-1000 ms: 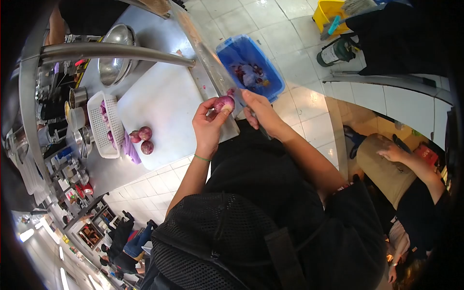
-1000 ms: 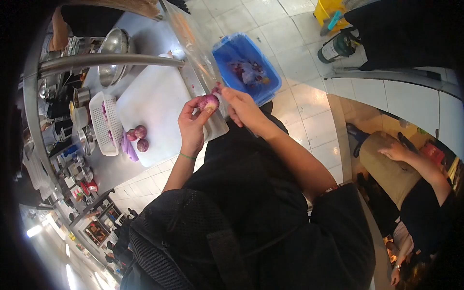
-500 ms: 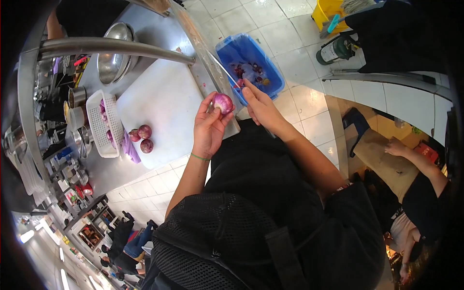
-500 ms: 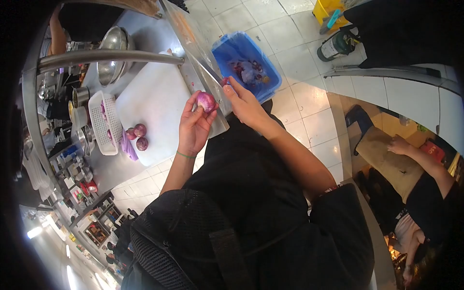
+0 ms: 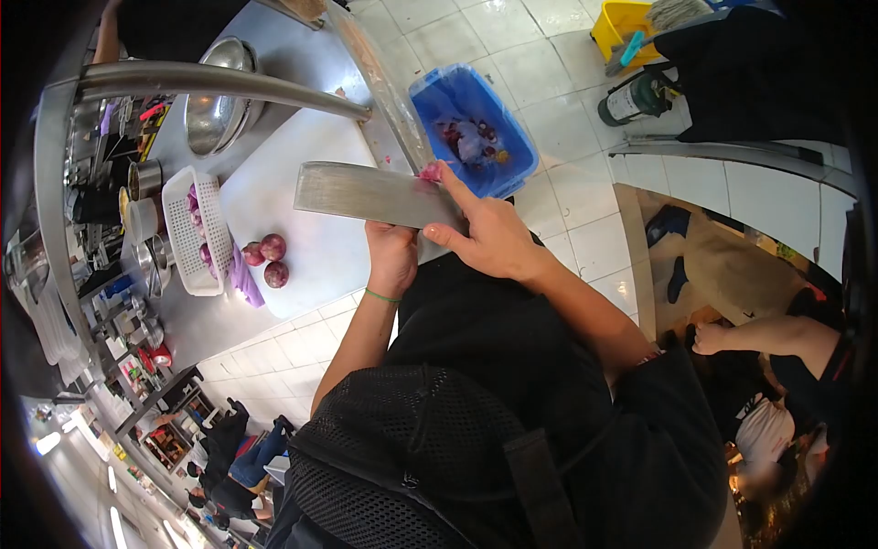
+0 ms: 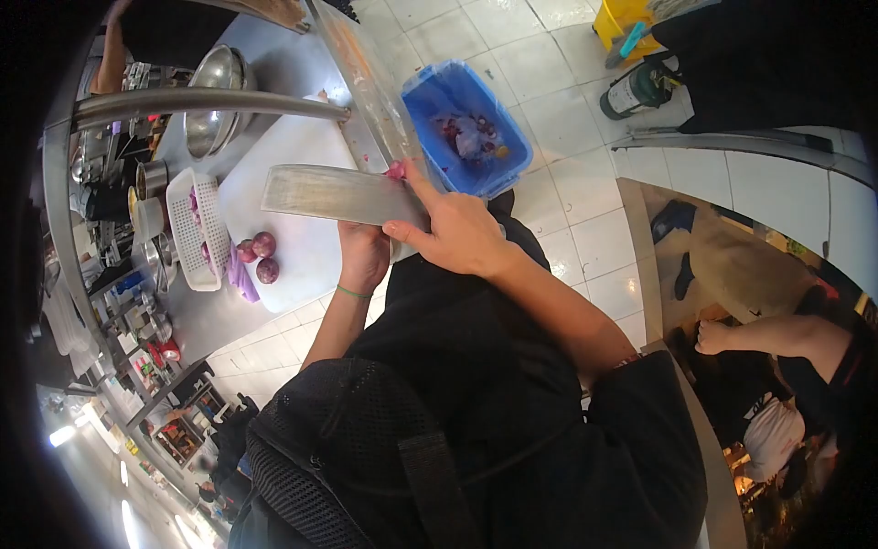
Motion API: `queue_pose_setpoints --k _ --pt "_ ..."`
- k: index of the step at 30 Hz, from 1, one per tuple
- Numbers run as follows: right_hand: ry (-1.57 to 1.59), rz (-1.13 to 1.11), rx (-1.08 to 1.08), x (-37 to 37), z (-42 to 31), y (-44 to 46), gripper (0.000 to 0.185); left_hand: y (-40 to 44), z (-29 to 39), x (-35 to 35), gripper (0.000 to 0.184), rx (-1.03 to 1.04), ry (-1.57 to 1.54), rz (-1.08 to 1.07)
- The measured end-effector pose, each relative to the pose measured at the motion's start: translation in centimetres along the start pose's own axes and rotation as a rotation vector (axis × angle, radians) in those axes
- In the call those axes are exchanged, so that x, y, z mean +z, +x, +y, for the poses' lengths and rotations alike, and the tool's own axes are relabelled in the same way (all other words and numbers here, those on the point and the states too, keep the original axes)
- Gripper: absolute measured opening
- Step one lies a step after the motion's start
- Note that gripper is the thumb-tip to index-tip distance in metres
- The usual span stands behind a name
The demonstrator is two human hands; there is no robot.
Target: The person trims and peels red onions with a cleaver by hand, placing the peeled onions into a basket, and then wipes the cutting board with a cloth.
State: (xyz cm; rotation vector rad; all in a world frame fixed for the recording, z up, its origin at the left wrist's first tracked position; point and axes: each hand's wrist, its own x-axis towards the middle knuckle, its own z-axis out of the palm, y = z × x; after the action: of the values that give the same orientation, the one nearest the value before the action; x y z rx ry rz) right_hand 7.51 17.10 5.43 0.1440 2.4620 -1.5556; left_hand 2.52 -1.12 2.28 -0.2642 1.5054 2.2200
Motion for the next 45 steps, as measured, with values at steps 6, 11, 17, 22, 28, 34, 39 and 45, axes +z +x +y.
queue_pose_setpoints --k 6,11,17,22,28,34,39,45 --pt "0.168 0.015 -0.06 0.9 1.6 -0.2 0.081 0.0 -0.2 -0.2 0.033 -0.033 0.073 0.019" --pt "0.906 -0.07 0.136 0.1 3.1 1.0 0.059 0.0 -0.1 0.1 0.039 -0.041 0.029 -0.041" --pt "0.82 -0.03 0.117 -0.4 3.3 0.8 0.064 0.0 -0.1 0.2 0.043 -0.049 0.042 -0.072" --pt "0.413 0.064 -0.061 0.4 2.3 -0.9 0.077 0.4 -1.0 -1.0 0.042 -0.022 -0.039 -0.081" --pt "0.106 -0.025 -0.042 -0.9 0.7 -1.0 0.092 -0.2 -0.4 0.0 0.042 -0.057 -0.012 -0.068" --pt "0.064 0.003 -0.084 -0.2 2.3 -1.1 0.091 -0.3 -0.4 0.3 0.039 -0.025 0.066 -0.061" --pt "0.814 -0.096 0.054 -0.1 3.6 -0.4 0.069 -0.4 -0.7 0.5 0.042 -0.105 0.02 -0.054" --pt "0.968 -0.108 0.152 -2.1 4.3 0.3 0.065 -0.2 0.3 0.9 0.045 -0.139 -0.017 -0.113"
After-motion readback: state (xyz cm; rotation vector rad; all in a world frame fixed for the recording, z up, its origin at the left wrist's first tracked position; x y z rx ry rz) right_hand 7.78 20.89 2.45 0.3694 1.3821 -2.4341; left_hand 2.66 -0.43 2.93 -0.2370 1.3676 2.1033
